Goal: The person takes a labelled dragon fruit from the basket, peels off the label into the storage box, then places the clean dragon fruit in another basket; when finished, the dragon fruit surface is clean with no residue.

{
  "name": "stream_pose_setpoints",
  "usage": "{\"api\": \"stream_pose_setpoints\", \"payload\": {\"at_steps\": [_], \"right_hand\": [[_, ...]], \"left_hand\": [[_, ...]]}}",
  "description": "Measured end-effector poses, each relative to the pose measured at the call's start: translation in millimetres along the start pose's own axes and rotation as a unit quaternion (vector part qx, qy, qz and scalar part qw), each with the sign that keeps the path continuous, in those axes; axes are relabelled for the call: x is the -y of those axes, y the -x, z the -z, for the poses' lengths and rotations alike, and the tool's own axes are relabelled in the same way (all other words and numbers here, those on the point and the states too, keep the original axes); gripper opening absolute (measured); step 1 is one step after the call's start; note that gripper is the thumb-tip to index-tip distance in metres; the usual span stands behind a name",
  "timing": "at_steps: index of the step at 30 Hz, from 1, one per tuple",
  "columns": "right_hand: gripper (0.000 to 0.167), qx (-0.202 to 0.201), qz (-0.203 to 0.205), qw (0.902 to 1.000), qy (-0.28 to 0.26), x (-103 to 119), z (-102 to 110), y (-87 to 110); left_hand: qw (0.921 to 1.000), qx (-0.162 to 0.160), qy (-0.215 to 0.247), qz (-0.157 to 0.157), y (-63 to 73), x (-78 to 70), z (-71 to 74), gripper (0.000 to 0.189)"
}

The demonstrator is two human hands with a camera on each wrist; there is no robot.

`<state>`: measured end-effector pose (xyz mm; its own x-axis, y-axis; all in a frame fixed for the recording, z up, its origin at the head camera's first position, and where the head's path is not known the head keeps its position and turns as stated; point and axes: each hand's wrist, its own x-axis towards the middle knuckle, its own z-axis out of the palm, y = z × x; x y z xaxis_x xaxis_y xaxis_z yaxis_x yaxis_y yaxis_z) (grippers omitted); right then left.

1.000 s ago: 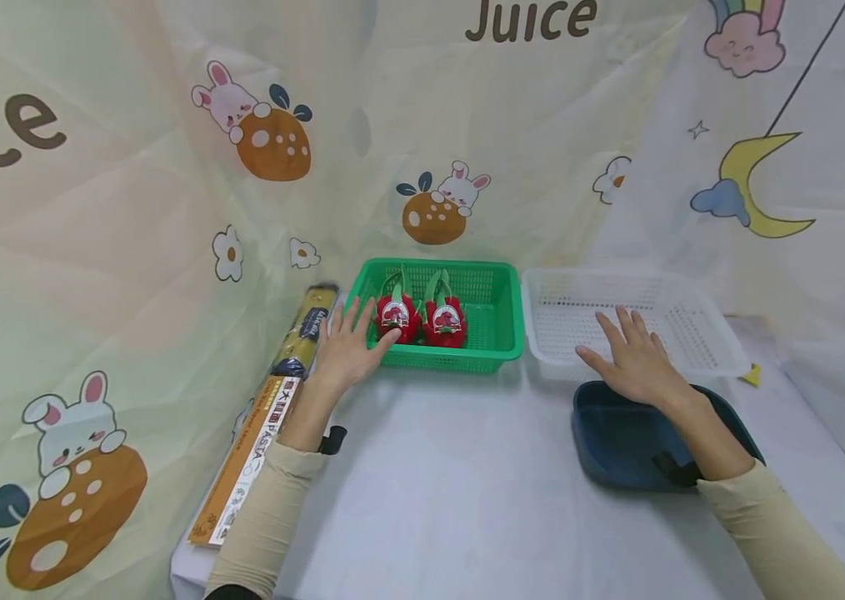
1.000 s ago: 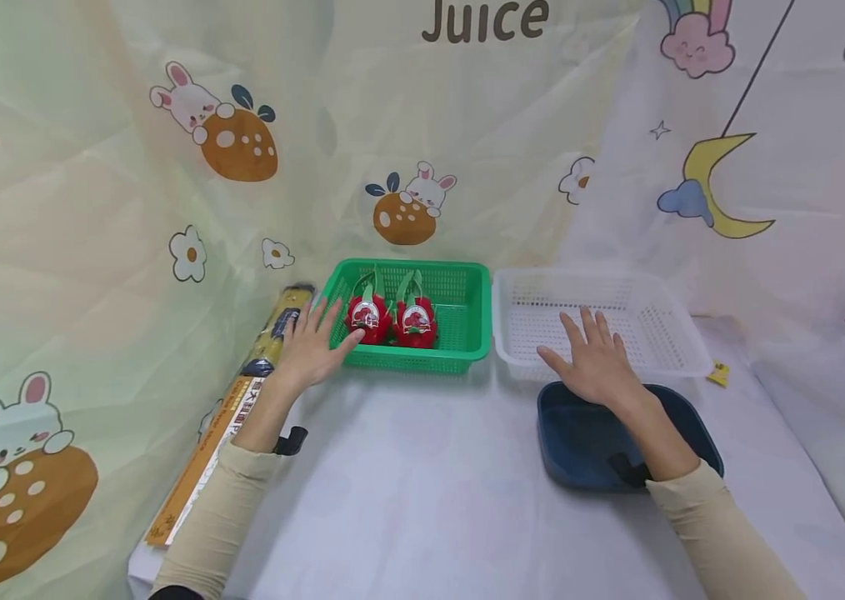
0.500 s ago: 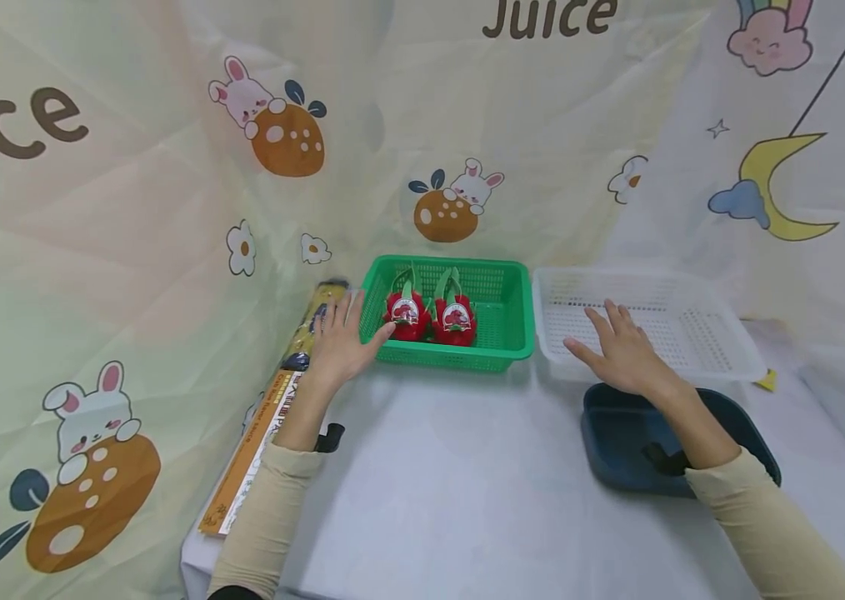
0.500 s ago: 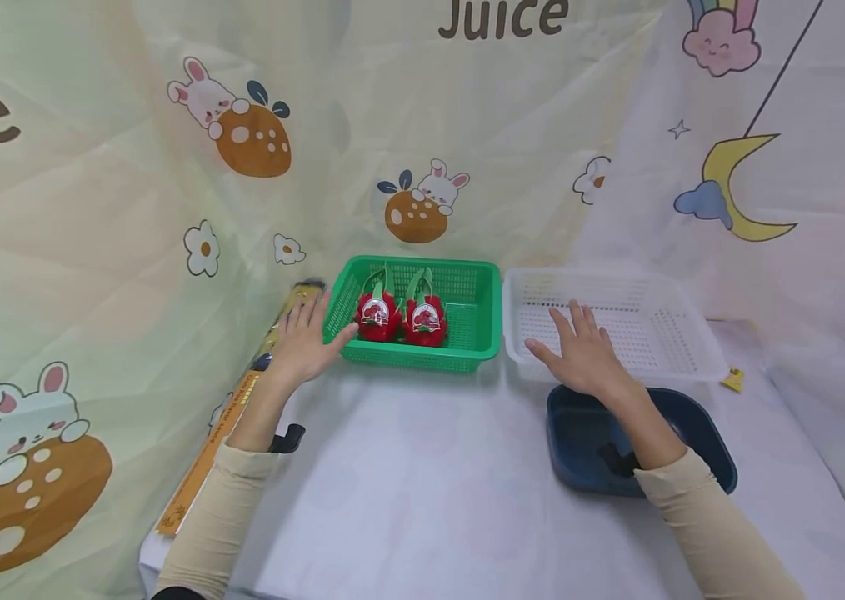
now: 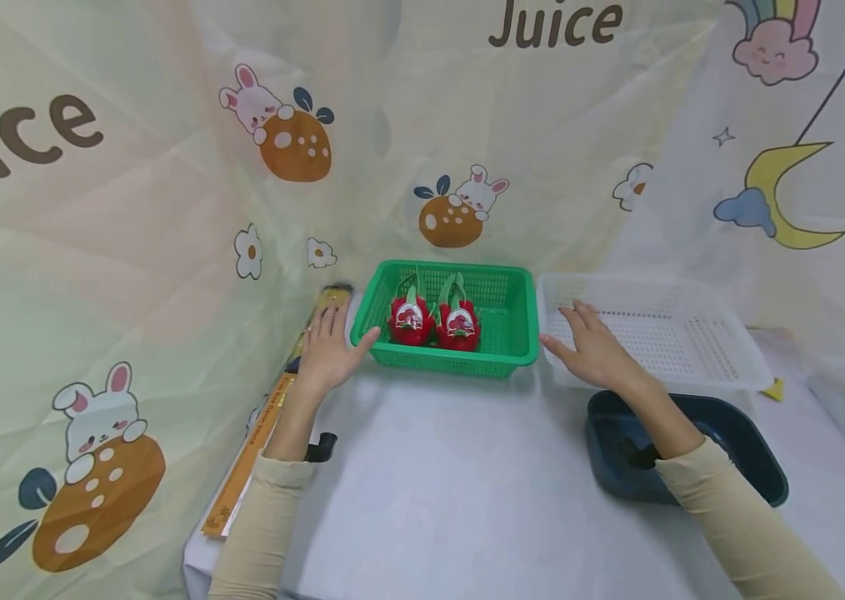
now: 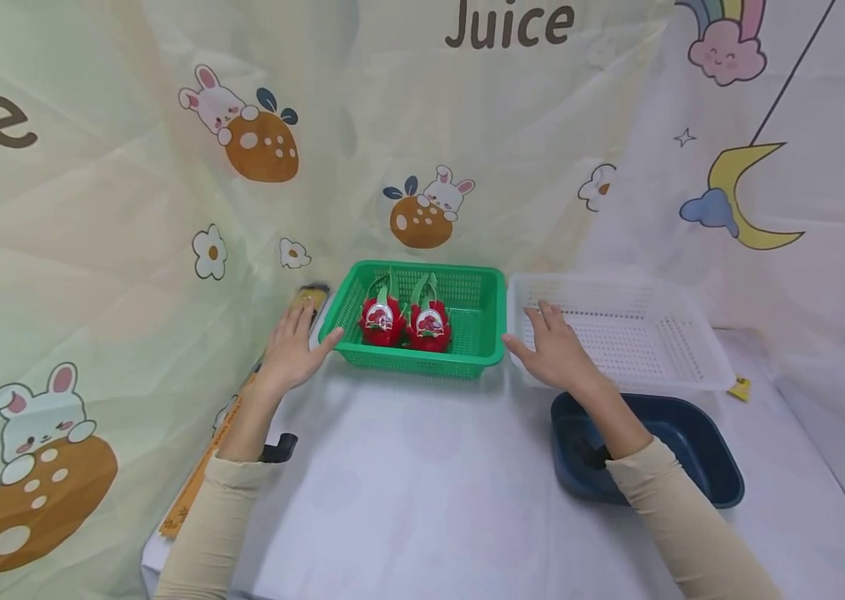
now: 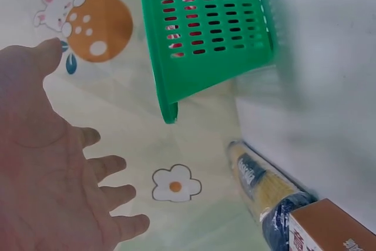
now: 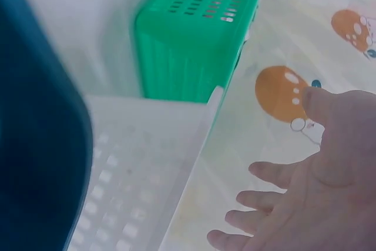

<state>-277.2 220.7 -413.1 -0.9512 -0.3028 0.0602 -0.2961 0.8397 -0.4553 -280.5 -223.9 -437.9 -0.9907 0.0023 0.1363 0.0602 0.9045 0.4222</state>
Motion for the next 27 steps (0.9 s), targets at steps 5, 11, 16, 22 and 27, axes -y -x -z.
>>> {"api": "stream_pose_setpoints", "payload": {"at_steps": [5, 11, 16, 22, 27], "right_hand": [[0.085, 0.011, 0.004, 0.9998, -0.013, 6.6, -6.1, -12.0], [0.090, 0.011, -0.005, 0.9995, -0.029, 17.9, -15.4, -29.4], [0.089, 0.004, -0.001, 0.9985, -0.054, 25.6, -25.2, -43.2], [0.087, 0.007, -0.002, 0.9970, -0.077, 38.6, -38.6, -58.2], [0.080, -0.005, -0.015, 0.9938, -0.110, 47.1, -48.6, -72.1]], "left_hand": [[0.9998, -0.004, 0.021, 0.000, 2.2, 4.1, -0.6, 0.100], [0.9992, -0.013, 0.036, 0.009, 2.8, 9.1, 1.8, 0.102], [0.9973, -0.032, 0.066, 0.008, 5.2, 14.2, 1.4, 0.098], [0.9927, -0.043, 0.110, 0.025, 5.2, 19.2, -2.2, 0.093], [0.9852, -0.038, 0.161, 0.046, 4.4, 19.3, -6.9, 0.089]]}}
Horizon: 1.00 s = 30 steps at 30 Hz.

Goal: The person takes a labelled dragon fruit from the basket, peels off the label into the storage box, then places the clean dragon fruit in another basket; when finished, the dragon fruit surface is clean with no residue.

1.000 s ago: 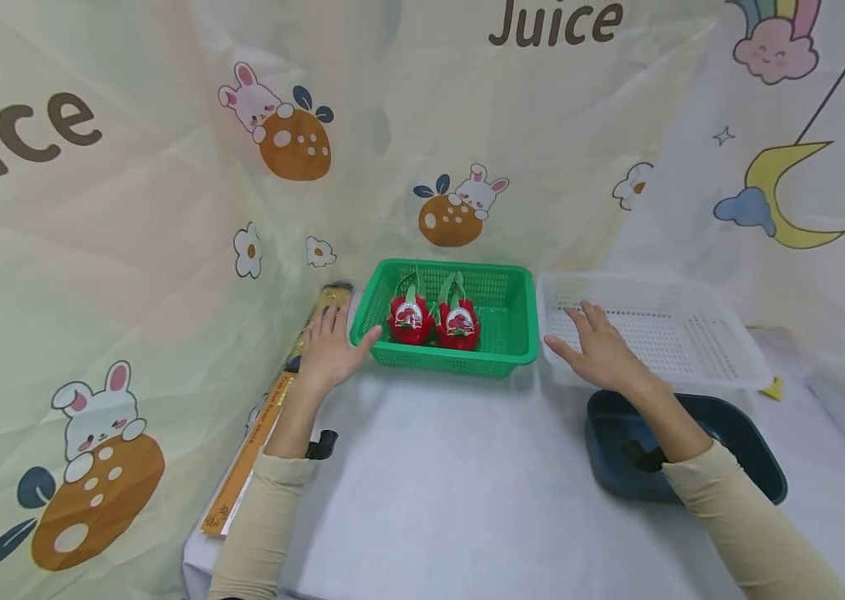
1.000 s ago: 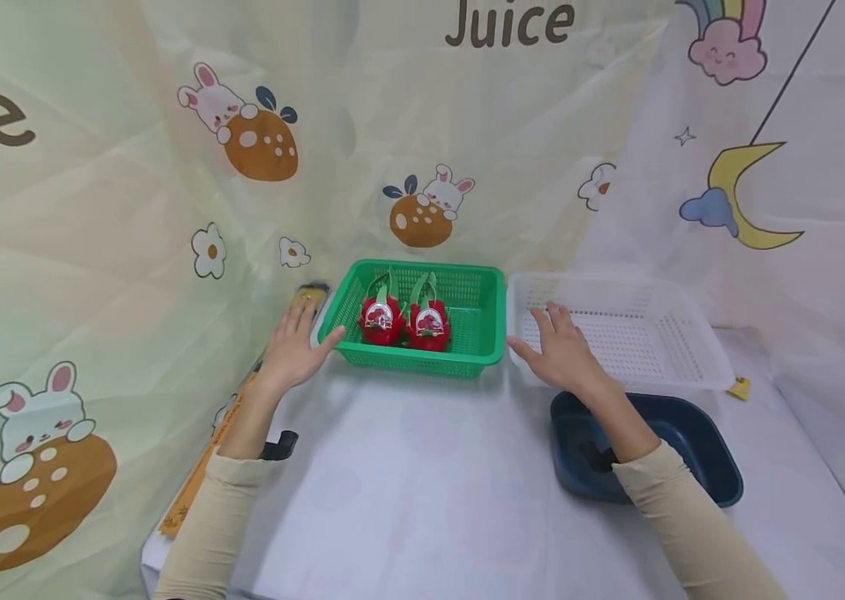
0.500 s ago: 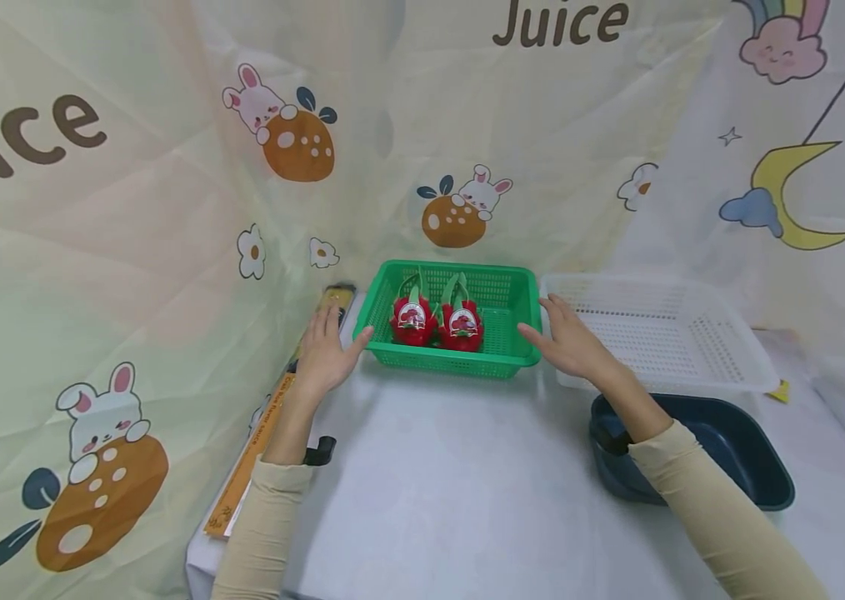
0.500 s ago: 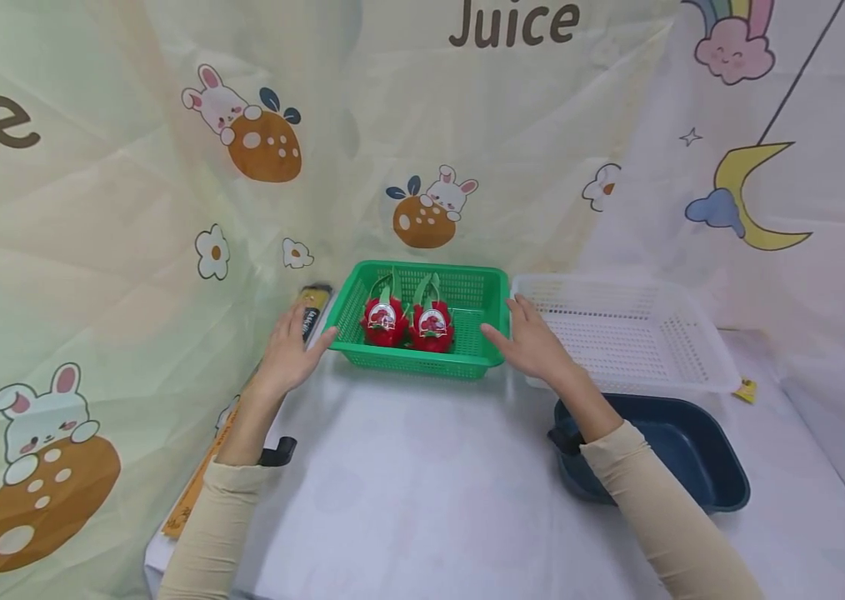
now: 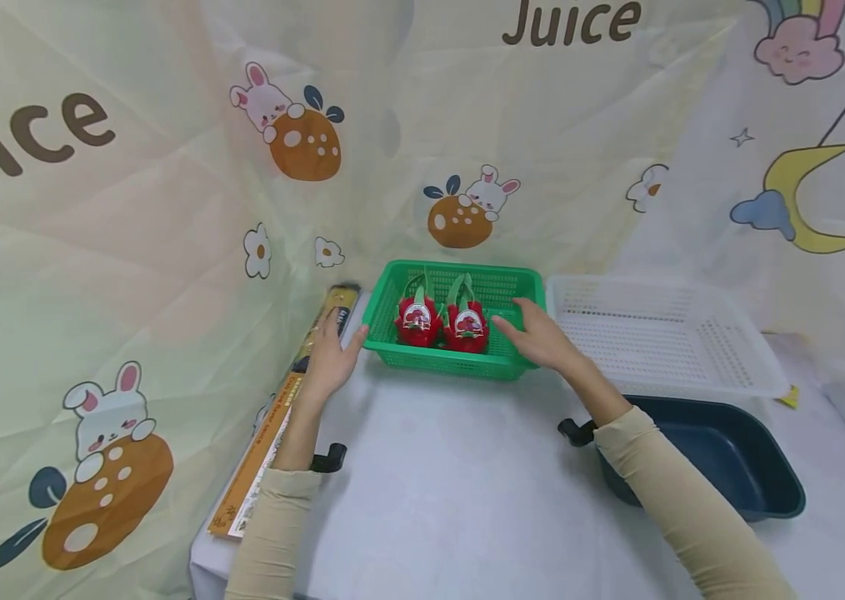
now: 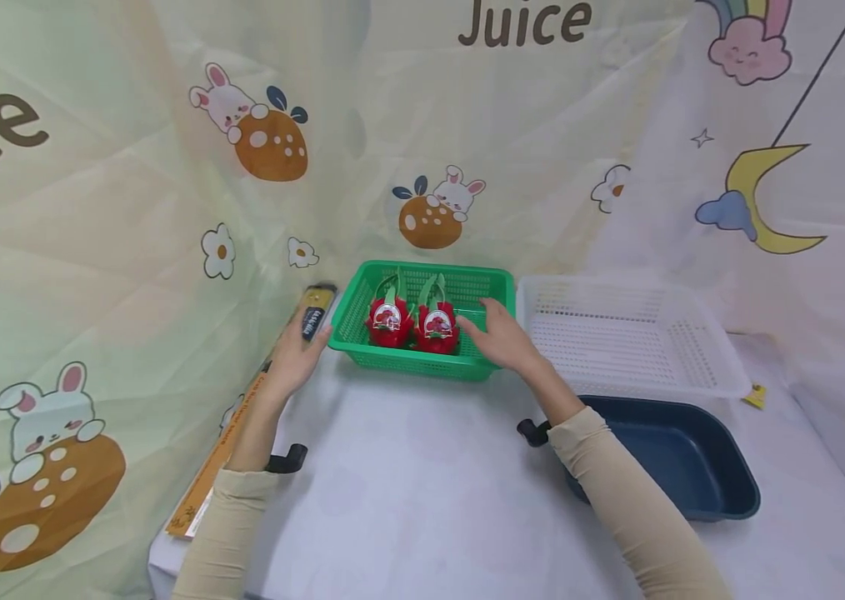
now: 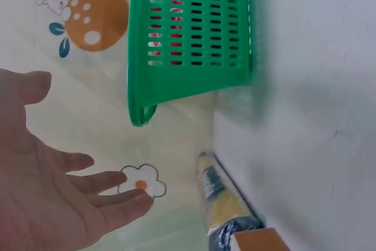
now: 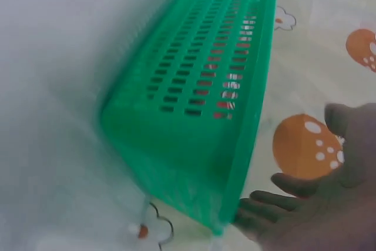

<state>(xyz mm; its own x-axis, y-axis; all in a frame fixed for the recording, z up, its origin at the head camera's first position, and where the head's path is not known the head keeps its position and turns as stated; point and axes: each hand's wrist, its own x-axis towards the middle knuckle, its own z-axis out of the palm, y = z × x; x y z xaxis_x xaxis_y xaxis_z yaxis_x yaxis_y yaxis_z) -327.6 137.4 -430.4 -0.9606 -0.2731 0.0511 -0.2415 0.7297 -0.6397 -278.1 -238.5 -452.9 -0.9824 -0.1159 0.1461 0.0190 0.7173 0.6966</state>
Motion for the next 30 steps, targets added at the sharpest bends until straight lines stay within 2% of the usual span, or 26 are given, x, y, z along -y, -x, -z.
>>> {"api": "stream_pose_setpoints", "payload": {"at_steps": [3, 6, 10, 13, 16, 18, 22, 25, 30], "right_hand": [[0.077, -0.024, -0.008, 0.9988, -0.043, 2.2, -3.9, -8.4], [0.077, -0.040, -0.026, 0.9950, -0.088, 5.9, -6.2, -16.0], [0.077, -0.027, -0.080, 0.9868, -0.138, 11.0, -9.8, -23.7], [0.078, -0.003, -0.126, 0.9723, -0.197, 13.0, -14.8, -29.4], [0.081, 0.018, -0.161, 0.9525, -0.258, 12.8, -20.2, -35.1], [0.081, 0.025, -0.179, 0.9387, -0.293, 11.4, -22.5, -38.5], [0.078, 0.038, -0.207, 0.9175, -0.338, 9.8, -26.7, -43.5], [0.075, 0.047, -0.213, 0.9107, -0.351, 9.5, -30.4, -47.4], [0.068, 0.047, -0.219, 0.9080, -0.354, 9.1, -38.0, -53.4]], "left_hand": [[0.9995, 0.003, 0.023, 0.019, -0.1, -0.6, -4.6, 0.089], [0.9975, -0.008, 0.062, 0.034, -0.7, 0.4, -8.3, 0.085], [0.9880, -0.025, 0.142, 0.054, -1.7, 2.7, -12.3, 0.078], [0.9793, -0.030, 0.188, 0.071, -1.7, 4.2, -14.5, 0.074], [0.9707, -0.031, 0.222, 0.087, -1.6, 3.9, -16.5, 0.070], [0.9623, -0.033, 0.251, 0.098, -2.3, 2.4, -18.8, 0.068], [0.9392, -0.029, 0.322, 0.116, -3.6, 1.0, -22.2, 0.062], [0.9222, -0.025, 0.365, 0.126, -4.4, 2.5, -22.8, 0.059], [0.8951, -0.027, 0.419, 0.149, -6.9, 7.3, -22.9, 0.059]]}}
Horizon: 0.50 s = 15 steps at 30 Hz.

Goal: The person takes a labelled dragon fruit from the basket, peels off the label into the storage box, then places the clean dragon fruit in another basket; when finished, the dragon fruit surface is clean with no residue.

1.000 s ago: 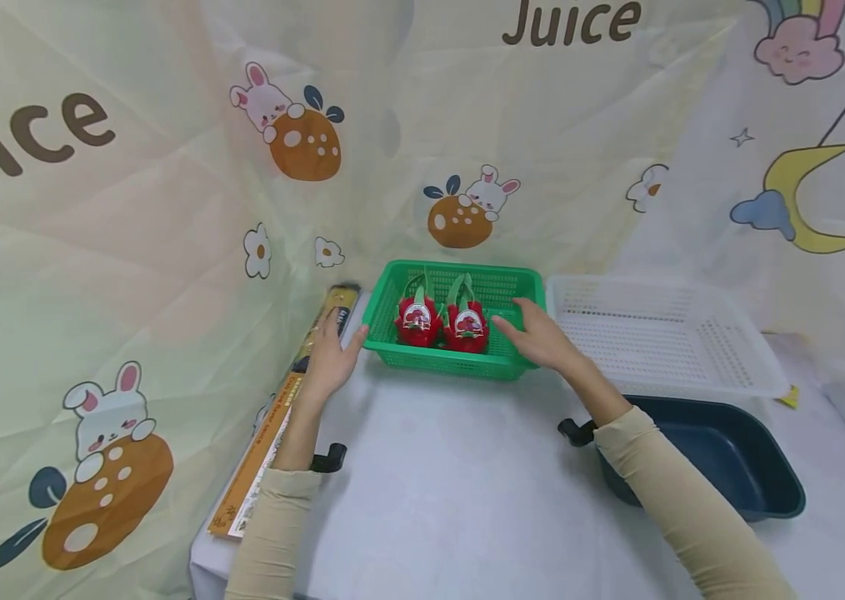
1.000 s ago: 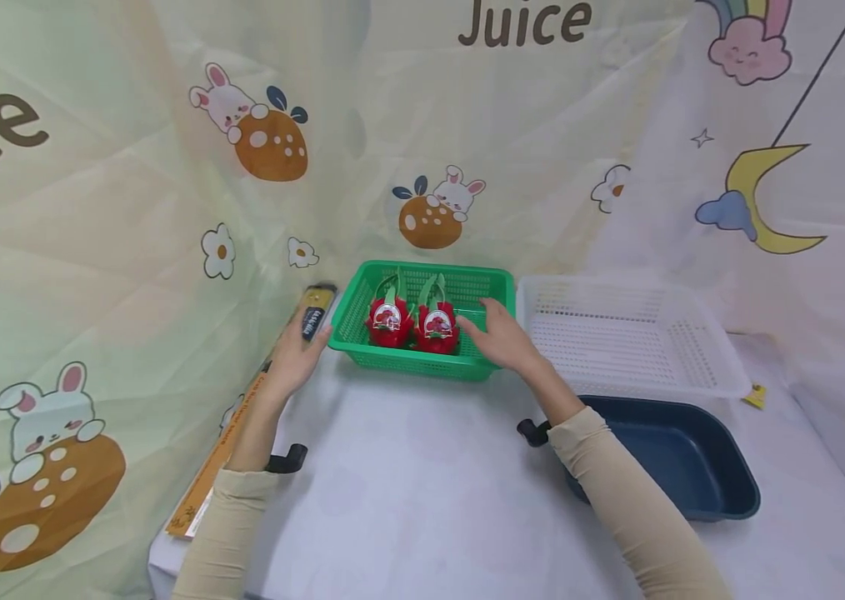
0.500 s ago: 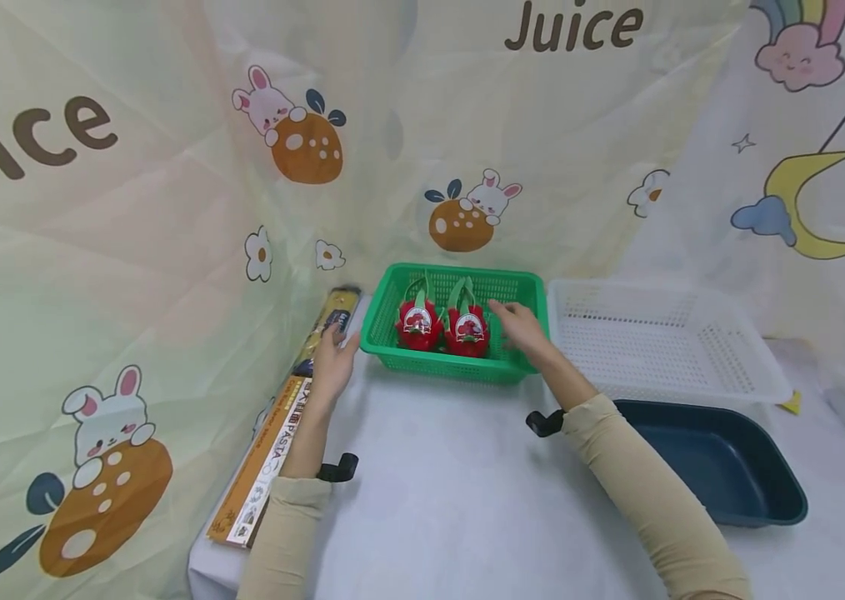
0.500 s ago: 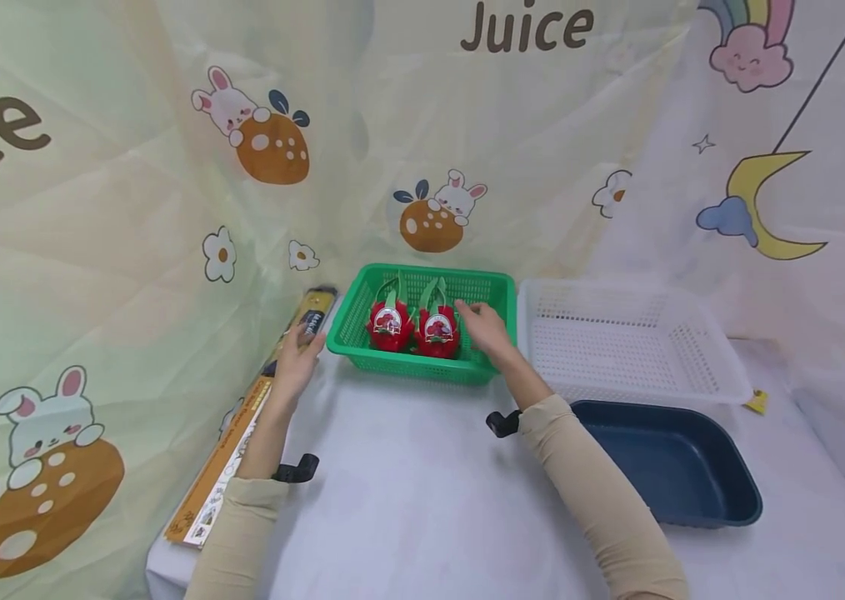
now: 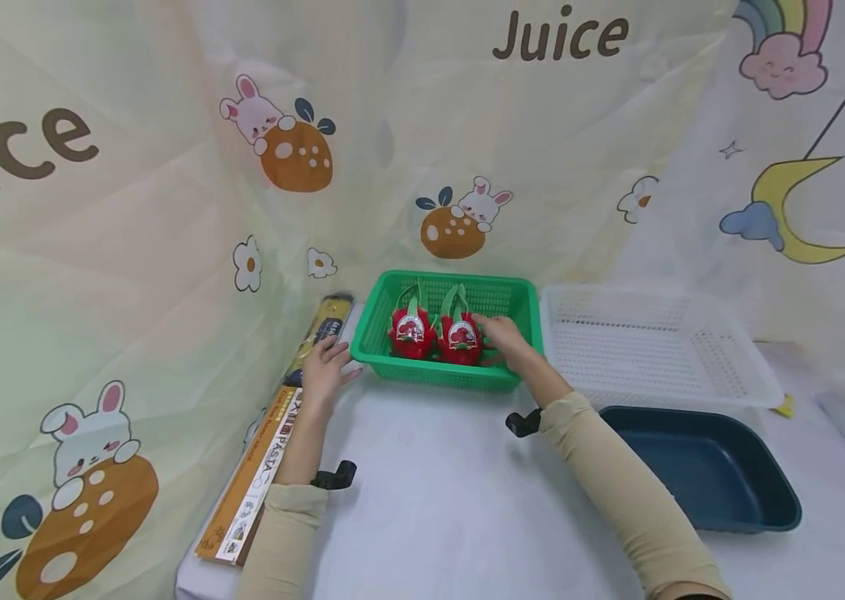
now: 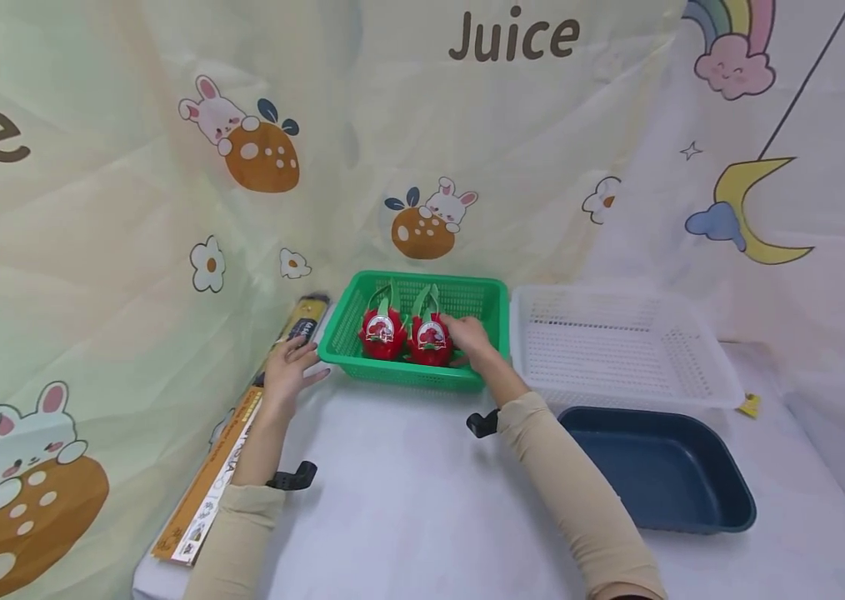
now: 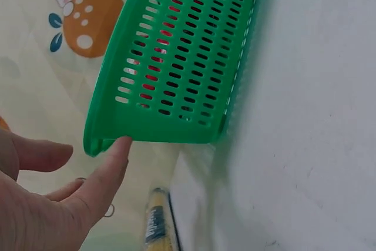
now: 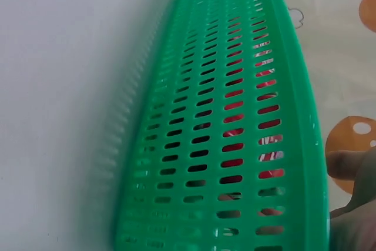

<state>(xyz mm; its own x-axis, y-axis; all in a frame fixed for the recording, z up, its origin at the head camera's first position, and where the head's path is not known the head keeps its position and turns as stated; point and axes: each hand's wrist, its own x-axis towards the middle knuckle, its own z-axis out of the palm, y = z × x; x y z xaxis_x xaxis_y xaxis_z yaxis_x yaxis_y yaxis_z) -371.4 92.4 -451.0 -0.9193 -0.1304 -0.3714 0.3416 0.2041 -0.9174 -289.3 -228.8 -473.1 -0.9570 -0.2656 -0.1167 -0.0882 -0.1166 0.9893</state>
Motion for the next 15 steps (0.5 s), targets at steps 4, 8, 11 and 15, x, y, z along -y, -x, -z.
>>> {"api": "stream_pose_setpoints", "payload": {"at_steps": [4, 8, 11, 15], "right_hand": [[0.063, -0.007, -0.012, 0.9999, -0.007, -5.6, -1.7, -5.0], [0.064, -0.008, -0.029, 0.9996, -0.001, -9.9, -2.2, -8.4], [0.067, -0.015, -0.032, 0.9993, 0.009, -10.5, -2.7, -9.4], [0.072, -0.023, -0.033, 0.9992, 0.010, -9.8, -1.6, -10.9]], "left_hand": [[0.9995, 0.006, 0.030, 0.006, -2.0, 2.6, -1.0, 0.059], [0.9990, 0.008, 0.044, 0.011, -3.3, 4.9, -4.6, 0.057], [0.9986, -0.001, 0.052, 0.013, -3.8, 5.1, -7.6, 0.055], [0.9977, -0.016, 0.065, 0.014, -4.8, 2.6, -11.9, 0.053]]}}
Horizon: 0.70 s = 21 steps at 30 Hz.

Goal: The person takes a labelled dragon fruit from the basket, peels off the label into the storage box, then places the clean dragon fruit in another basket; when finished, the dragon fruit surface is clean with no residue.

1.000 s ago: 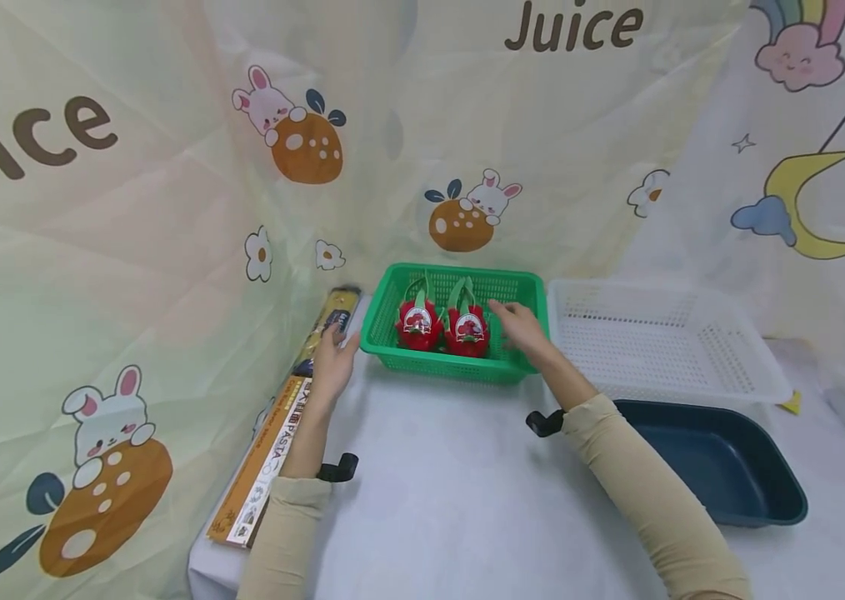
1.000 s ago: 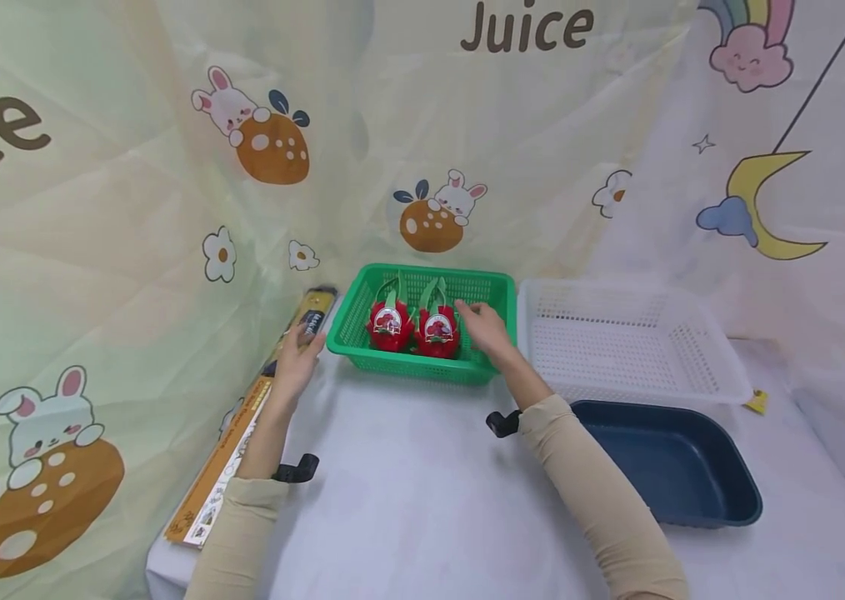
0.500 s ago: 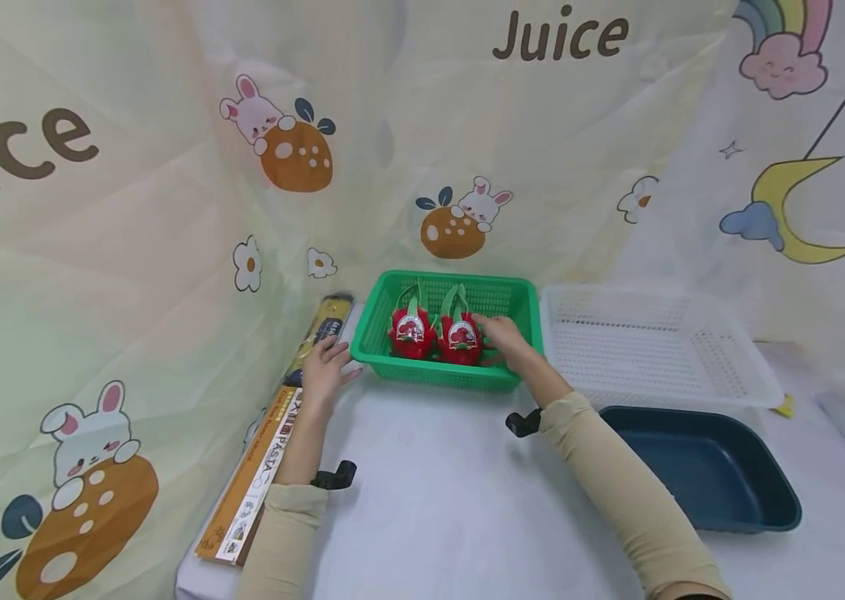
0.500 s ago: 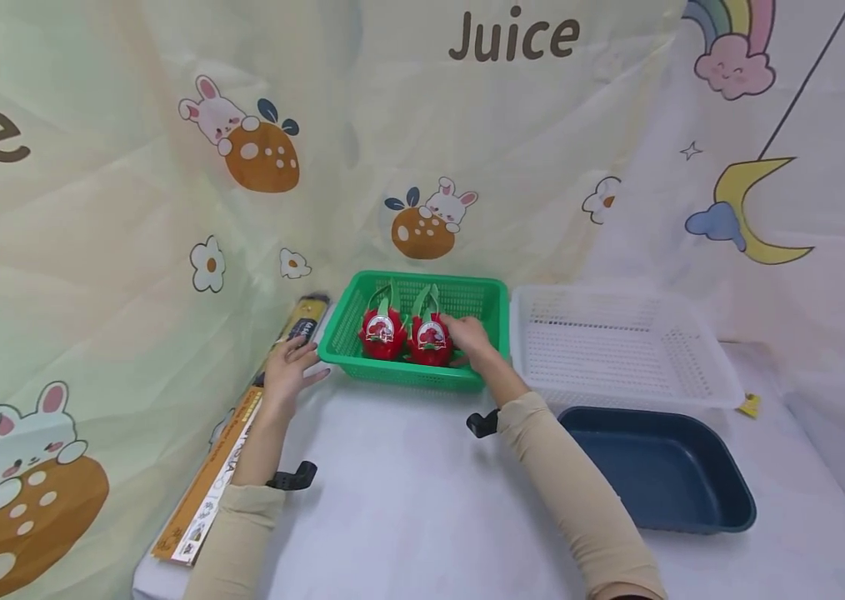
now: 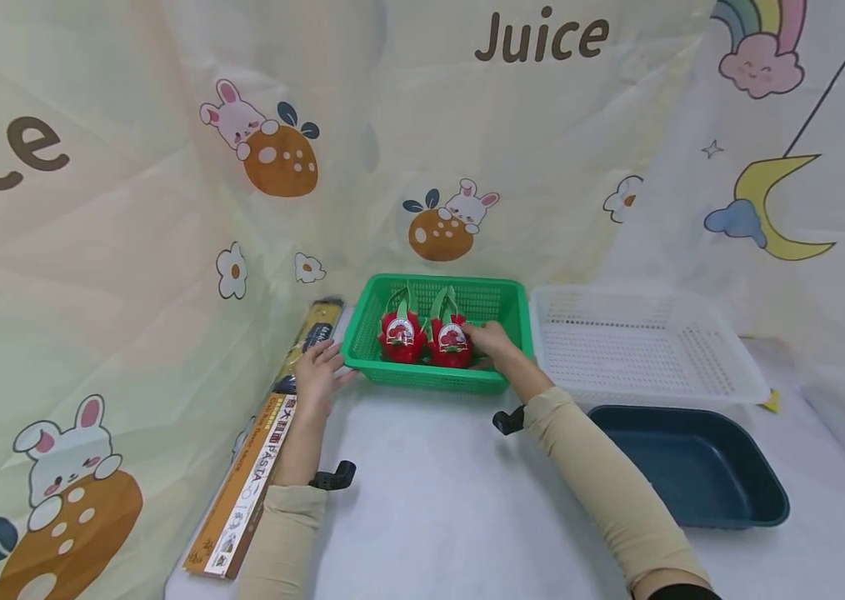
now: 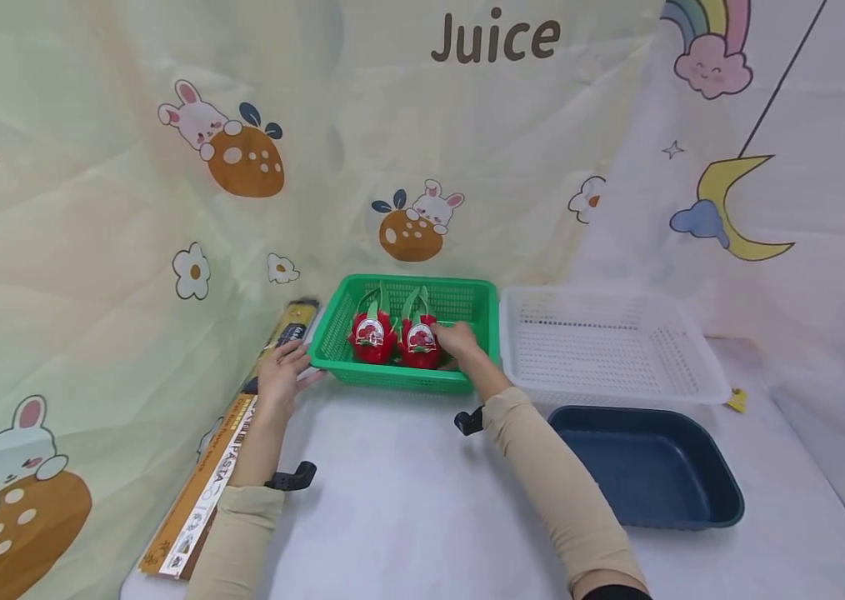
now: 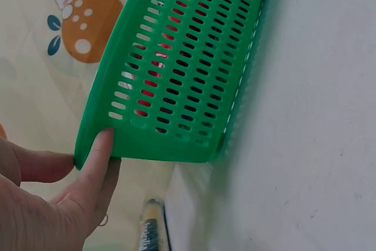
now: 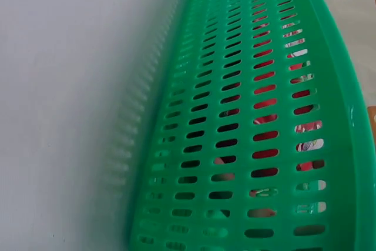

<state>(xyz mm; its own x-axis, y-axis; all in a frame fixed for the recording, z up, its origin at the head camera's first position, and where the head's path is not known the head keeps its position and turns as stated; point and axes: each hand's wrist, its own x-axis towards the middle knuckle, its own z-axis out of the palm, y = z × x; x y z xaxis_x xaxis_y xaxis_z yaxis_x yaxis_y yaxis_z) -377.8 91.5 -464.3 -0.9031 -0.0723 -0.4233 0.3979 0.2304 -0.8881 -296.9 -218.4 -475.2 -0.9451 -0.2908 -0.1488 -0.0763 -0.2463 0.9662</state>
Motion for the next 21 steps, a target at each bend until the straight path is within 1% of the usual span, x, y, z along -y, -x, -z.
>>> {"api": "stream_pose_setpoints", "payload": {"at_steps": [3, 6, 7, 14, 18, 21], "right_hand": [[0.065, 0.006, -0.003, 0.9999, -0.012, -1.3, 1.0, -4.0], [0.053, 0.013, -0.003, 0.9997, -0.021, -1.5, 3.2, -7.9], [0.052, 0.015, -0.002, 0.9996, -0.023, -0.9, 3.9, -8.3], [0.052, 0.018, -0.001, 0.9996, -0.023, 0.9, 5.1, -10.2], [0.050, 0.020, -0.005, 0.9990, -0.040, -0.1, 5.6, -10.2], [0.052, 0.025, -0.004, 0.9983, -0.052, -1.3, 5.6, -8.5]], "left_hand": [[0.9999, -0.010, 0.004, 0.003, -1.3, -0.8, -0.1, 0.052], [0.9998, -0.017, 0.000, 0.006, -3.7, -1.3, -0.8, 0.052], [0.9998, -0.020, 0.000, 0.006, -4.2, -1.7, -1.1, 0.052], [0.9995, -0.027, -0.013, 0.008, -7.2, -3.0, -1.5, 0.051], [0.9994, -0.028, -0.014, 0.016, -7.3, -1.8, -1.4, 0.050], [0.9993, -0.031, -0.012, 0.019, -6.7, 0.1, -0.9, 0.051]]}}
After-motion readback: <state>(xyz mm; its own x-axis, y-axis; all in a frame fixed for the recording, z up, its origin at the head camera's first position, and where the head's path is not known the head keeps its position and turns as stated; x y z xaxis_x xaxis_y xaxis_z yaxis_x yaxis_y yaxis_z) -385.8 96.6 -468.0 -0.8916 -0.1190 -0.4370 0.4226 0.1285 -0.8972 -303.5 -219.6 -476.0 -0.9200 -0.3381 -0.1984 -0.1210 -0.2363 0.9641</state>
